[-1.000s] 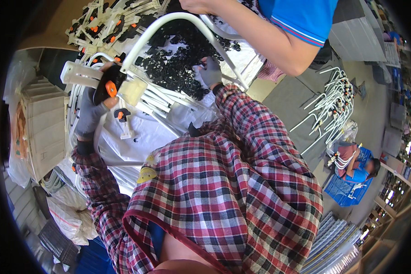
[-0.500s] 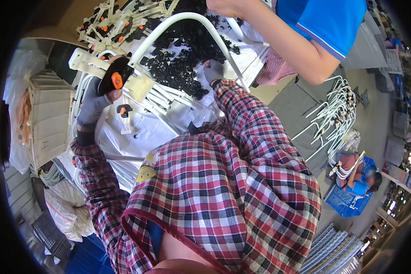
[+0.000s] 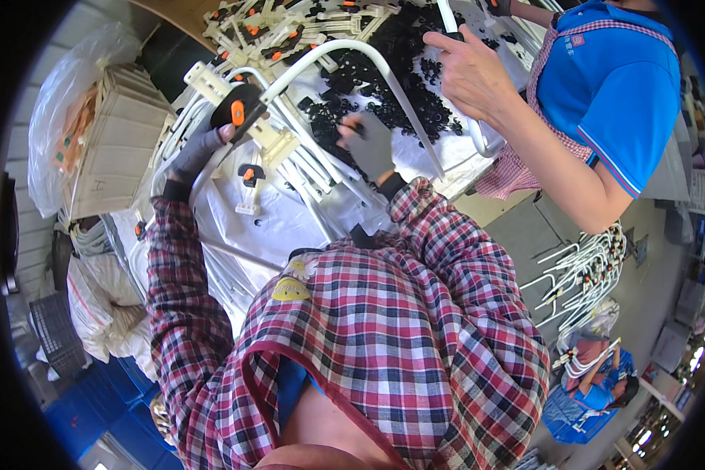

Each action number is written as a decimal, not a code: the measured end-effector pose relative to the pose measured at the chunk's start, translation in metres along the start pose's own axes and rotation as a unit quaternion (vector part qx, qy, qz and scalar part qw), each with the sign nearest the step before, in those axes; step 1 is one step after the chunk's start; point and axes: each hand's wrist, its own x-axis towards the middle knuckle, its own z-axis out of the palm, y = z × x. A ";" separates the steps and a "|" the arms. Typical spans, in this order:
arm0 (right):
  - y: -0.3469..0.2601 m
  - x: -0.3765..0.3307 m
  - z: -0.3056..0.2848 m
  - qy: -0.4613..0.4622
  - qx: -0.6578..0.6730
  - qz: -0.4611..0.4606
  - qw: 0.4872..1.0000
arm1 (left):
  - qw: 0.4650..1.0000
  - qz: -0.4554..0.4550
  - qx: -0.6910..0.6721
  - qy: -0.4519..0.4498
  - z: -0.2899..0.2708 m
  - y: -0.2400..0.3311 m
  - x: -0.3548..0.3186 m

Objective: The person assembles white plastic hangers by inserting black plastic clips into the hanger hooks. They repeatedly pick up hangers and clips from a table, attach them, and place the completed units into a blue crate.

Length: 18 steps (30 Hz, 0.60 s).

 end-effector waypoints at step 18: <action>-0.122 0.086 0.046 -0.209 -0.357 -0.509 0.755 | 0.987 -0.052 -0.128 -0.078 -0.004 -0.016 0.011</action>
